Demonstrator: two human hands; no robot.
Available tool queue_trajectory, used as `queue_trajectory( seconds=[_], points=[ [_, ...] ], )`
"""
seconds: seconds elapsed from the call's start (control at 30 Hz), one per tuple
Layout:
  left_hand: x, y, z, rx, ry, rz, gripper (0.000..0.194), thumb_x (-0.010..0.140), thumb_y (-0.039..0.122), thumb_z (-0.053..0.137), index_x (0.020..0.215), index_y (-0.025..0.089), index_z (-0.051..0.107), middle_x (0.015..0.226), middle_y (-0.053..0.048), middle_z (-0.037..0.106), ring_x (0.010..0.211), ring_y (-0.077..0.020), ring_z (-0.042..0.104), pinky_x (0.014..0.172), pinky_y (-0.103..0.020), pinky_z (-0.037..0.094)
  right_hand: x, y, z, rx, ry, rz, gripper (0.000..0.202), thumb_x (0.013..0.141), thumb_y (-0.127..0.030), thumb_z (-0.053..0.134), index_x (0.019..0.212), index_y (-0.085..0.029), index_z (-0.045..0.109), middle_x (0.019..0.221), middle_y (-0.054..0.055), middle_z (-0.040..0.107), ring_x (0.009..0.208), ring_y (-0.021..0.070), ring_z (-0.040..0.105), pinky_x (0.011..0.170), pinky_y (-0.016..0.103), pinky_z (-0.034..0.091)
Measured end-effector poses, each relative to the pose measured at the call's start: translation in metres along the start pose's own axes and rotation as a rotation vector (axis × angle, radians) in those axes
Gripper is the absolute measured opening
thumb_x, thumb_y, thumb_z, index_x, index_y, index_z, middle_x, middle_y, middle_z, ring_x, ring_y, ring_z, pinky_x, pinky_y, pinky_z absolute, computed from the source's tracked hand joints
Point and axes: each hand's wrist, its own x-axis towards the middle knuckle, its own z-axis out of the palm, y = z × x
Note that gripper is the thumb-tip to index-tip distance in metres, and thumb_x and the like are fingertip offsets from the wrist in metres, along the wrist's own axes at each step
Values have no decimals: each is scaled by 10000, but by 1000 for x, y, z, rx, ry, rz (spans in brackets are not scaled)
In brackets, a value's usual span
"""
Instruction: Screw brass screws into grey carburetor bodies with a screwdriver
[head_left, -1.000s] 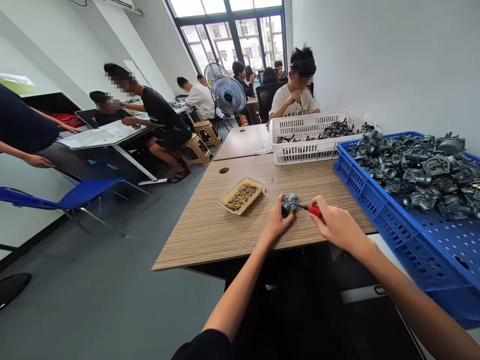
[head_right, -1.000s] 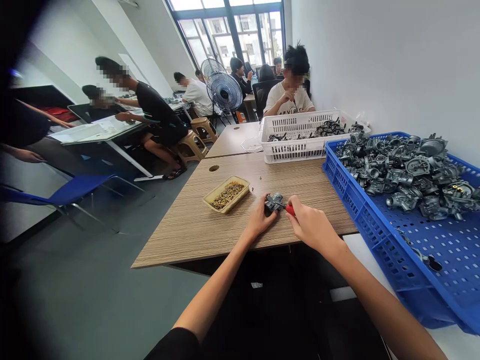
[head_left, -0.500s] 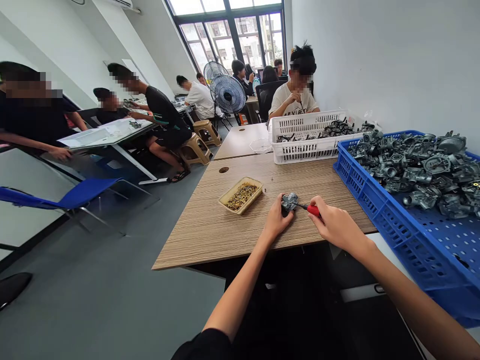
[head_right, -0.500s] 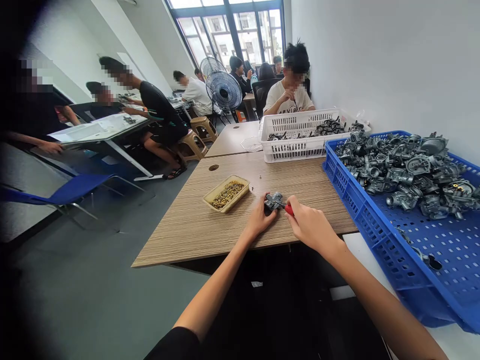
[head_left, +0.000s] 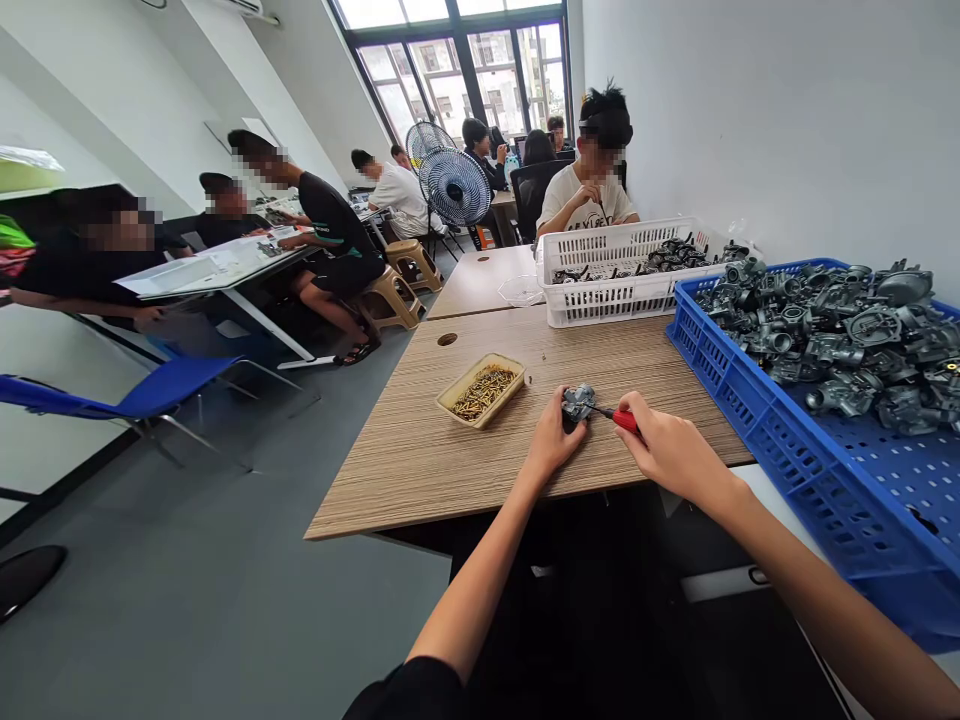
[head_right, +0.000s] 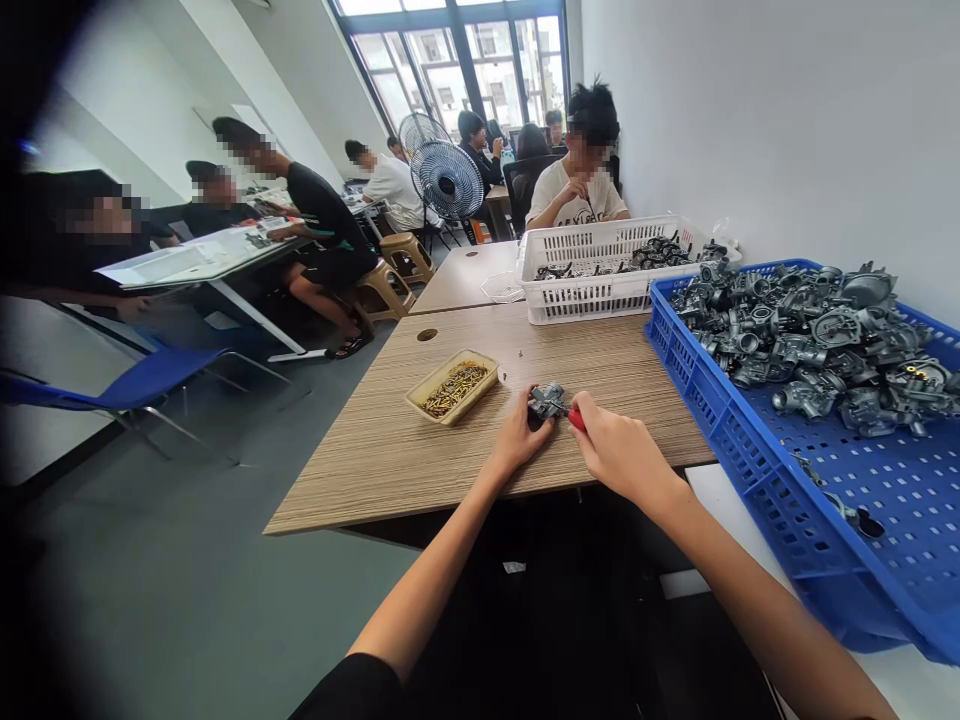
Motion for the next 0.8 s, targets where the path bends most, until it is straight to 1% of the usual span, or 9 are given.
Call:
queue_trajectory(
  seconds=[0.27, 0.47, 0.67, 0.8],
  points=[
    [0, 0, 0, 9, 4, -7, 675, 855, 230, 643, 1472, 220, 368, 1320, -120, 640, 1189, -262, 634, 1034, -407, 495, 1, -1, 0, -6, 0, -7, 135, 1063, -301, 413, 1170, -226, 446, 946, 41, 741, 778, 234, 713, 608, 286, 302],
    [-1, -1, 1, 1, 18, 3, 685, 851, 224, 641, 1477, 207, 365, 1354, -135, 619, 1238, -272, 607, 1065, -428, 475, 1, 0, 1, -6, 4, -12, 131, 1062, -290, 410, 1168, -224, 451, 917, 33, 734, 760, 228, 707, 604, 286, 300],
    [-1, -1, 0, -7, 20, 5, 676, 852, 225, 641, 1471, 201, 371, 1334, -130, 627, 1210, -264, 615, 1054, -416, 480, 1, 0, 3, -6, 4, -14, 133, 1058, -282, 422, 1175, -224, 445, 938, 37, 737, 764, 233, 707, 602, 288, 294],
    [-1, -3, 2, -1, 28, 12, 674, 854, 233, 640, 1471, 195, 371, 1349, -139, 620, 1233, -270, 608, 1071, -425, 473, 1, -1, 2, -4, -1, -9, 120, 1059, -280, 421, 1165, -226, 441, 932, 32, 733, 756, 231, 705, 598, 287, 284]
  ],
)
